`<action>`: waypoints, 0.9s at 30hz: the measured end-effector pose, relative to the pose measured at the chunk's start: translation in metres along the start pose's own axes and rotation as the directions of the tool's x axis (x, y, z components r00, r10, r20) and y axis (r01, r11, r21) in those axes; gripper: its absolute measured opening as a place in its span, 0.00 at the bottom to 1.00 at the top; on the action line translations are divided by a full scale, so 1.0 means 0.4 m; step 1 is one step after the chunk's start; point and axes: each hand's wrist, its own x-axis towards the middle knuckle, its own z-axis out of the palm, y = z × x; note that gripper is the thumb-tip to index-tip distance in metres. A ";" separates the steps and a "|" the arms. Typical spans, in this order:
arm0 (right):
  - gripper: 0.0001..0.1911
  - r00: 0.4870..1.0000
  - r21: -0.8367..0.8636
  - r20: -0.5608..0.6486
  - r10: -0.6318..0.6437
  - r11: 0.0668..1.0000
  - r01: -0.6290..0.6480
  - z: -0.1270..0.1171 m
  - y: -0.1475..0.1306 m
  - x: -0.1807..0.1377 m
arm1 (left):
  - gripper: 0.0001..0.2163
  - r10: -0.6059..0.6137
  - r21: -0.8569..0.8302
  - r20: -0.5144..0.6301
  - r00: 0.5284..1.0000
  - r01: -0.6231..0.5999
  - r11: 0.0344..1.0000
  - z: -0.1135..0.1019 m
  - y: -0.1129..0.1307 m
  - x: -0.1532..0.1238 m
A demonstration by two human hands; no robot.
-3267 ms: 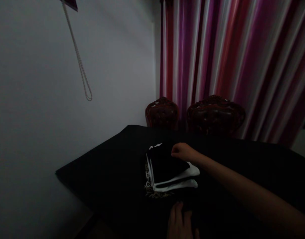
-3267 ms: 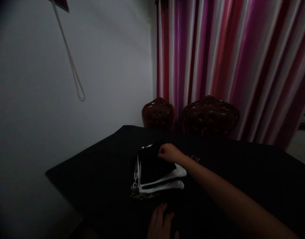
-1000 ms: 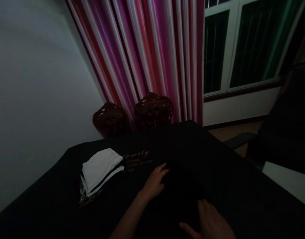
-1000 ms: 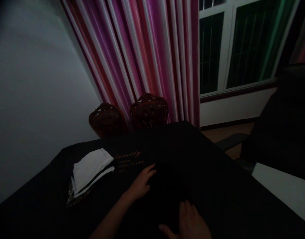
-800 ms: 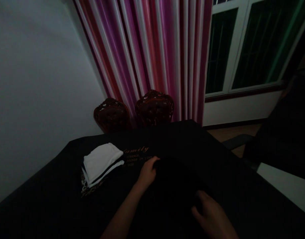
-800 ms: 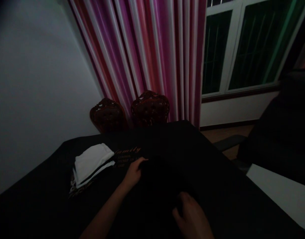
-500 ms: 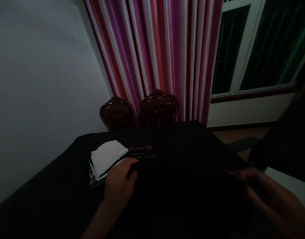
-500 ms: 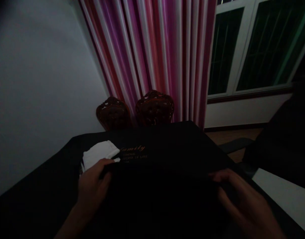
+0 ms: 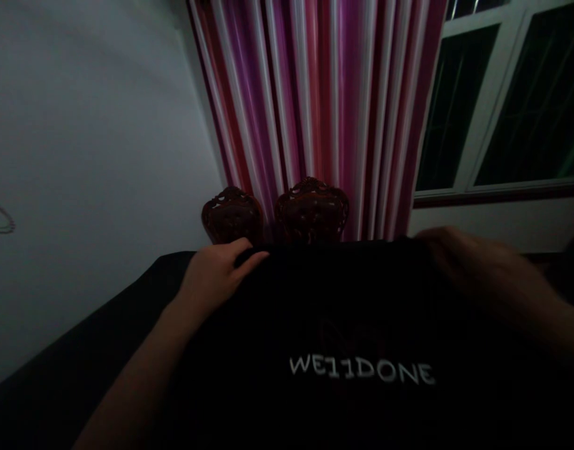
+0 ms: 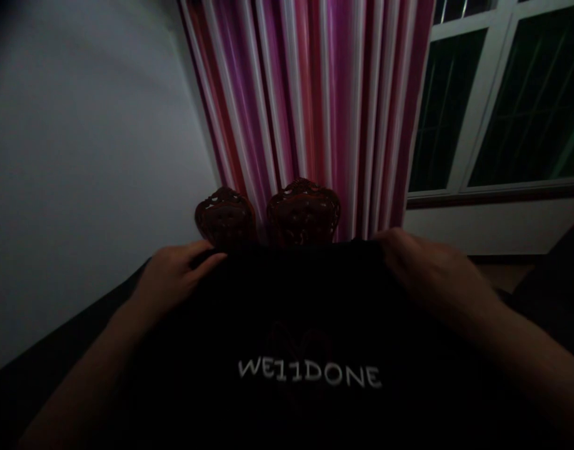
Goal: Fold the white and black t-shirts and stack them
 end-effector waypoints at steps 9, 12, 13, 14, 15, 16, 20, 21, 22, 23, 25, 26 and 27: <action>0.22 0.929 -0.537 0.370 0.024 0.821 0.193 0.321 0.256 -0.107 | 0.14 -0.155 0.094 0.367 0.917 0.129 0.987 0.520 -0.144 -0.125; 0.27 0.886 -0.474 0.459 0.073 0.863 0.175 0.357 0.340 -0.289 | 0.18 -0.243 0.213 0.386 0.890 0.170 0.962 0.598 -0.228 -0.245; 0.29 0.873 -0.457 0.480 0.090 0.875 0.161 0.363 0.360 -0.342 | 0.20 -0.250 0.250 0.392 0.886 0.159 0.955 0.618 -0.255 -0.271; 0.31 0.865 -0.446 0.490 0.109 0.884 0.141 0.366 0.374 -0.386 | 0.20 -0.249 0.281 0.398 0.883 0.141 0.949 0.636 -0.279 -0.288; 0.32 0.858 -0.440 0.498 0.125 0.889 0.125 0.366 0.383 -0.422 | 0.21 -0.246 0.303 0.406 0.880 0.124 0.945 0.650 -0.300 -0.296; 0.32 0.854 -0.436 0.502 0.137 0.893 0.113 0.364 0.387 -0.449 | 0.21 -0.246 0.316 0.415 0.876 0.114 0.942 0.660 -0.317 -0.297; 0.30 0.836 -0.398 0.532 0.136 0.912 0.105 0.332 0.380 -0.480 | 0.19 -0.305 0.353 0.442 0.844 0.149 0.924 0.678 -0.351 -0.260; 0.31 0.833 -0.379 0.534 0.142 0.921 0.086 0.321 0.383 -0.477 | 0.19 -0.323 0.361 0.438 0.839 0.165 0.918 0.677 -0.345 -0.247; 0.31 0.841 -0.366 0.518 0.157 0.929 0.052 0.309 0.392 -0.471 | 0.19 -0.336 0.369 0.433 0.837 0.175 0.913 0.674 -0.330 -0.234; 0.31 0.856 -0.363 0.483 0.184 0.932 0.005 0.296 0.408 -0.463 | 0.20 -0.333 0.368 0.425 0.842 0.175 0.913 0.667 -0.302 -0.223; 0.30 0.895 -0.404 0.356 0.270 0.908 -0.113 0.268 0.456 -0.440 | 0.21 -0.267 0.292 0.407 0.874 0.152 0.944 0.640 -0.204 -0.210; 0.29 0.906 -0.445 0.274 0.324 0.878 -0.179 0.254 0.486 -0.425 | 0.20 -0.200 0.206 0.396 0.896 0.125 0.971 0.620 -0.132 -0.212; 0.28 0.902 -0.488 0.203 0.382 0.838 -0.245 0.242 0.518 -0.407 | 0.19 -0.121 0.077 0.381 0.917 0.099 0.992 0.598 -0.047 -0.222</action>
